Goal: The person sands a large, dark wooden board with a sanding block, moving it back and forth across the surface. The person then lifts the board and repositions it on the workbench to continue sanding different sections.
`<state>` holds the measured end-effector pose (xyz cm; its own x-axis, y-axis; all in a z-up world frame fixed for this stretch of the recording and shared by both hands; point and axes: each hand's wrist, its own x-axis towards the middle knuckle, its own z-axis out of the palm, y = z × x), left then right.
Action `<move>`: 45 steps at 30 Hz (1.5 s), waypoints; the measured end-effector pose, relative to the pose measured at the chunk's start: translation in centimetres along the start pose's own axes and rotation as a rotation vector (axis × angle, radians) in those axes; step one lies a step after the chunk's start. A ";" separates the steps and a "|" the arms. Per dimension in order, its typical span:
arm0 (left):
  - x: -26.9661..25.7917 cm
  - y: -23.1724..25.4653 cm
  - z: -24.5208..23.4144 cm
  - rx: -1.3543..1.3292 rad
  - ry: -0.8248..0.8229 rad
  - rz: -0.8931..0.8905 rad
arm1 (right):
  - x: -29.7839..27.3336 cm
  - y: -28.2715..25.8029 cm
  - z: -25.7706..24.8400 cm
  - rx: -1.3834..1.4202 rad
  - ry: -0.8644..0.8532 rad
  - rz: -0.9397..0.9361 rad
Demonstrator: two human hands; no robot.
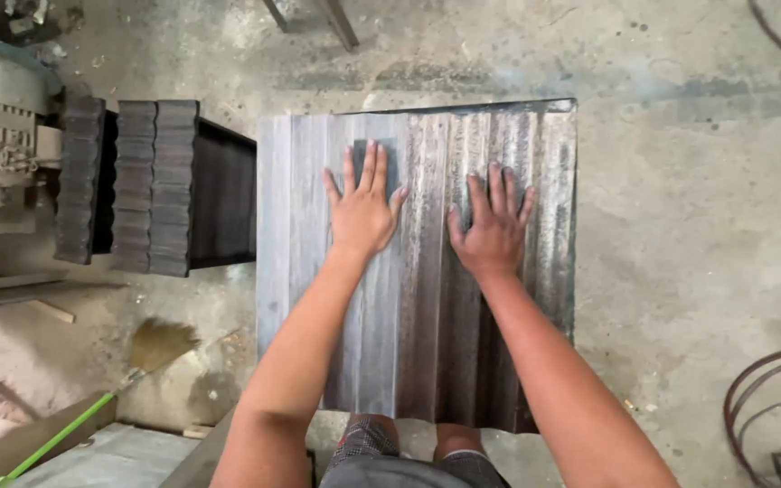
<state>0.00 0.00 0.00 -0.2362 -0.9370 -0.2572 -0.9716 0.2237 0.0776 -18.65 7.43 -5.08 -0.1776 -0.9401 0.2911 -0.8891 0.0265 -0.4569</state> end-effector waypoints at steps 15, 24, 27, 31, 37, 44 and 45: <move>-4.7 -0.6 2.0 0.068 0.010 0.044 | 0.1 0.5 0.2 0.024 -0.149 0.078; -7.5 -0.9 3.2 0.063 -0.032 0.032 | 0.4 0.3 -0.2 0.003 -0.210 0.118; -12.1 -1.0 3.6 0.041 -0.084 0.032 | 0.5 0.0 -0.5 -0.021 -0.226 0.120; -11.1 -0.8 3.8 0.031 -0.121 0.017 | 0.7 0.0 -0.5 0.003 -0.235 0.124; -10.7 -0.5 2.8 0.028 -0.075 0.017 | 0.5 -0.2 -0.7 0.023 -0.229 0.123; -1.4 -0.1 -0.5 0.007 -0.081 0.008 | 0.8 0.0 -0.4 0.007 -0.216 0.111; 0.8 0.1 -1.3 0.067 -0.123 -0.006 | 0.4 0.2 -0.4 -0.009 -0.221 0.092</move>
<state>-0.28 -1.07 1.07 -0.2264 -0.8995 -0.3737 -0.9709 0.2393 0.0120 -19.09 7.21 -4.68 -0.1621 -0.9851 0.0568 -0.8775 0.1176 -0.4649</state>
